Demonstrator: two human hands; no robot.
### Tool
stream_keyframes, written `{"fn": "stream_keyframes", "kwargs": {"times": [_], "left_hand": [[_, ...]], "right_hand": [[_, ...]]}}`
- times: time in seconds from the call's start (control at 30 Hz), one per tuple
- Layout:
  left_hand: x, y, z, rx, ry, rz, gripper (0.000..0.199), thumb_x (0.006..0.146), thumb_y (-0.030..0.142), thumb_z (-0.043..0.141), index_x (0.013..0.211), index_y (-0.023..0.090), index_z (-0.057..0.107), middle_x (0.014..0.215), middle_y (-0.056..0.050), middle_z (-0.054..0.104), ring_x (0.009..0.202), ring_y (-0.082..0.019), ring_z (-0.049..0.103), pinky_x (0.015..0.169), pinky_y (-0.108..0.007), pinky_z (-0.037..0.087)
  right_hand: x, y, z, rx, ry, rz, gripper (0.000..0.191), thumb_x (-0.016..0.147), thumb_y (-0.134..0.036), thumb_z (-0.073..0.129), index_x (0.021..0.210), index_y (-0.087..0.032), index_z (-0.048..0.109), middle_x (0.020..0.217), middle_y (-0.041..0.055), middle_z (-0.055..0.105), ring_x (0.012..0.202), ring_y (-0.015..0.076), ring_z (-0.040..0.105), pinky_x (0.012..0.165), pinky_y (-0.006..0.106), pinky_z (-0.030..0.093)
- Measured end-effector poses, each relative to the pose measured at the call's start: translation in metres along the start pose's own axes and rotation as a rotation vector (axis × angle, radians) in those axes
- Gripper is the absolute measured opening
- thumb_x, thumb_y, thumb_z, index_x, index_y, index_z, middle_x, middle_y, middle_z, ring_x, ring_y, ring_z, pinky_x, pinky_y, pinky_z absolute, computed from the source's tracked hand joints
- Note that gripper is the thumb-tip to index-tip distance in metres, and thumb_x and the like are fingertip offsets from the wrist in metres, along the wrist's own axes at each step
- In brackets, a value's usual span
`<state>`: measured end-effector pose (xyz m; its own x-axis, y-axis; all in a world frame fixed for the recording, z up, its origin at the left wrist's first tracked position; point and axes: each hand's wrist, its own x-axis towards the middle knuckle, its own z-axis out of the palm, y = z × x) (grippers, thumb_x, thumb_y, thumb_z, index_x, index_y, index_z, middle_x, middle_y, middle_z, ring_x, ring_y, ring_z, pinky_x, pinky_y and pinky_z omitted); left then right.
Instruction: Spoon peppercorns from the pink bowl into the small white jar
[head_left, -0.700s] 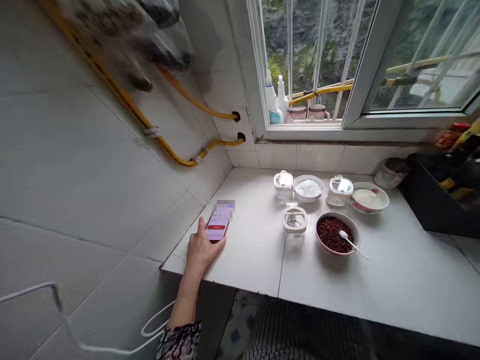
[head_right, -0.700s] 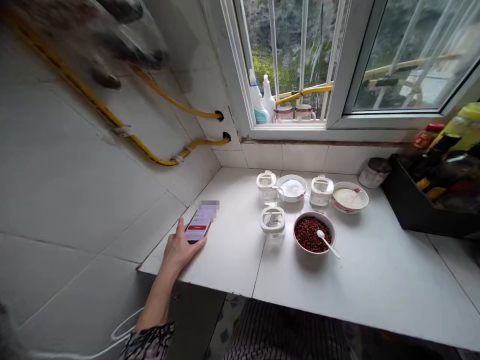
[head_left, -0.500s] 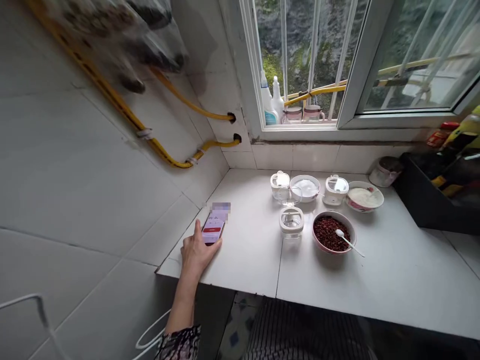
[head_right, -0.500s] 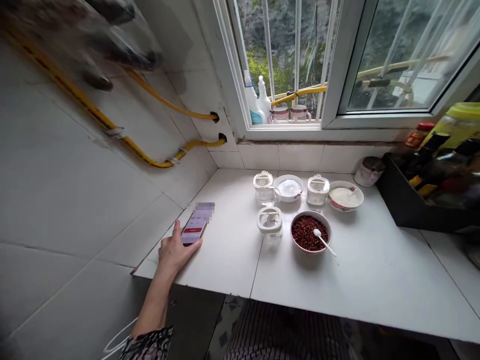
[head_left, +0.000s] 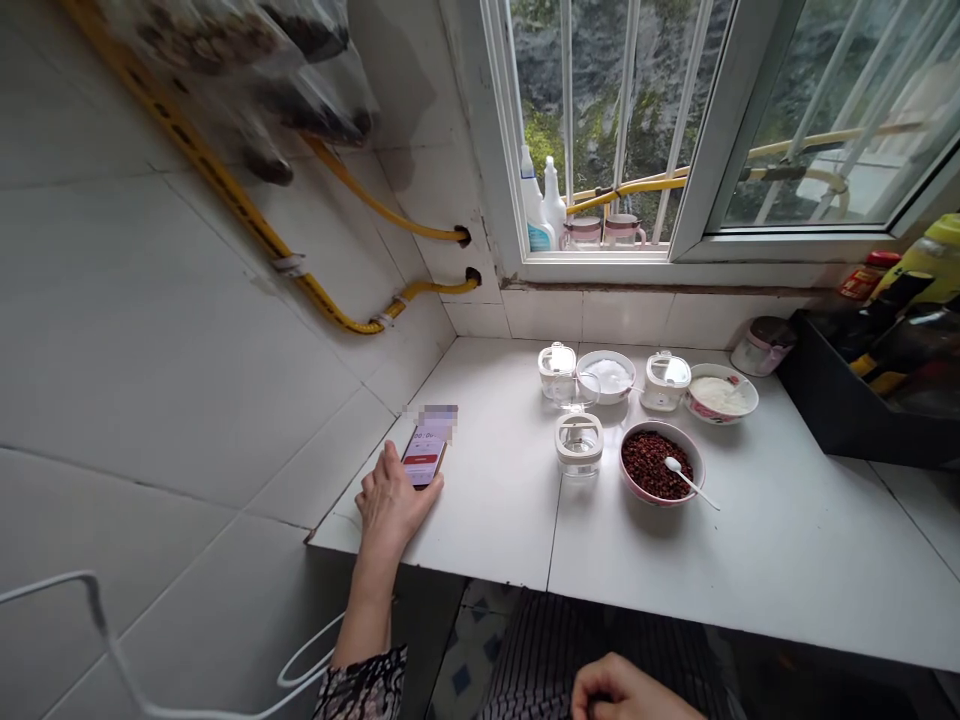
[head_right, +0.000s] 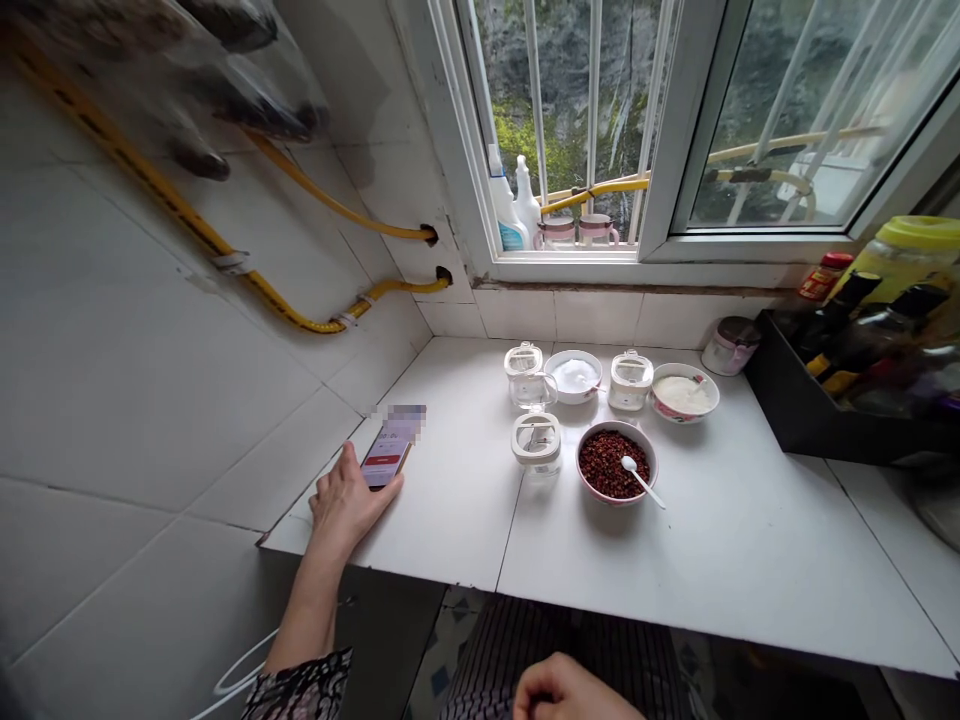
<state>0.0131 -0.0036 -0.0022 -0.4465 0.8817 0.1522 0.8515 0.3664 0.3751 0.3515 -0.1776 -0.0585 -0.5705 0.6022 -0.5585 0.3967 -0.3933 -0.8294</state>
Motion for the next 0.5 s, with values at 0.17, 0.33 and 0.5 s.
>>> {"fn": "stream_keyframes", "kwargs": {"times": [0.17, 0.33, 0.5], "left_hand": [[-0.017, 0.027, 0.000, -0.276, 0.072, 0.222, 0.101, 0.081, 0.053, 0.069, 0.159, 0.015, 0.018, 0.153, -0.023, 0.041, 0.141, -0.042, 0.038, 0.112, -0.061, 0.036], [-0.030, 0.083, 0.021, -0.637, -0.299, 0.502, 0.107, 0.080, 0.050, 0.075, 0.161, 0.031, 0.008, 0.157, -0.013, 0.039, 0.140, -0.032, 0.044, 0.112, -0.050, 0.042], [-0.024, 0.121, 0.048, -0.754, -0.603, 0.541, 0.123, 0.070, 0.045, 0.084, 0.162, 0.030, 0.004, 0.156, -0.014, 0.040, 0.143, -0.035, 0.041, 0.115, -0.052, 0.038]], "right_hand": [[-0.062, -0.037, -0.061, -0.098, 0.070, -0.125, 0.014, 0.084, -0.029, 0.064, 0.088, -0.020, 0.073, 0.093, 0.0030, 0.073, 0.093, 0.0219, 0.065, 0.087, 0.032, 0.049], [-0.117, -0.063, -0.124, -0.265, 0.470, -0.168, 0.040, 0.094, -0.055, 0.052, 0.081, -0.020, 0.066, 0.079, 0.0053, 0.068, 0.078, 0.0217, 0.063, 0.077, 0.033, 0.052], [-0.107, -0.065, -0.174, -0.312, 0.925, -0.274, 0.040, 0.088, -0.052, 0.061, 0.114, -0.022, 0.061, 0.108, 0.0105, 0.068, 0.080, 0.0210, 0.061, 0.077, 0.037, 0.055]]}}
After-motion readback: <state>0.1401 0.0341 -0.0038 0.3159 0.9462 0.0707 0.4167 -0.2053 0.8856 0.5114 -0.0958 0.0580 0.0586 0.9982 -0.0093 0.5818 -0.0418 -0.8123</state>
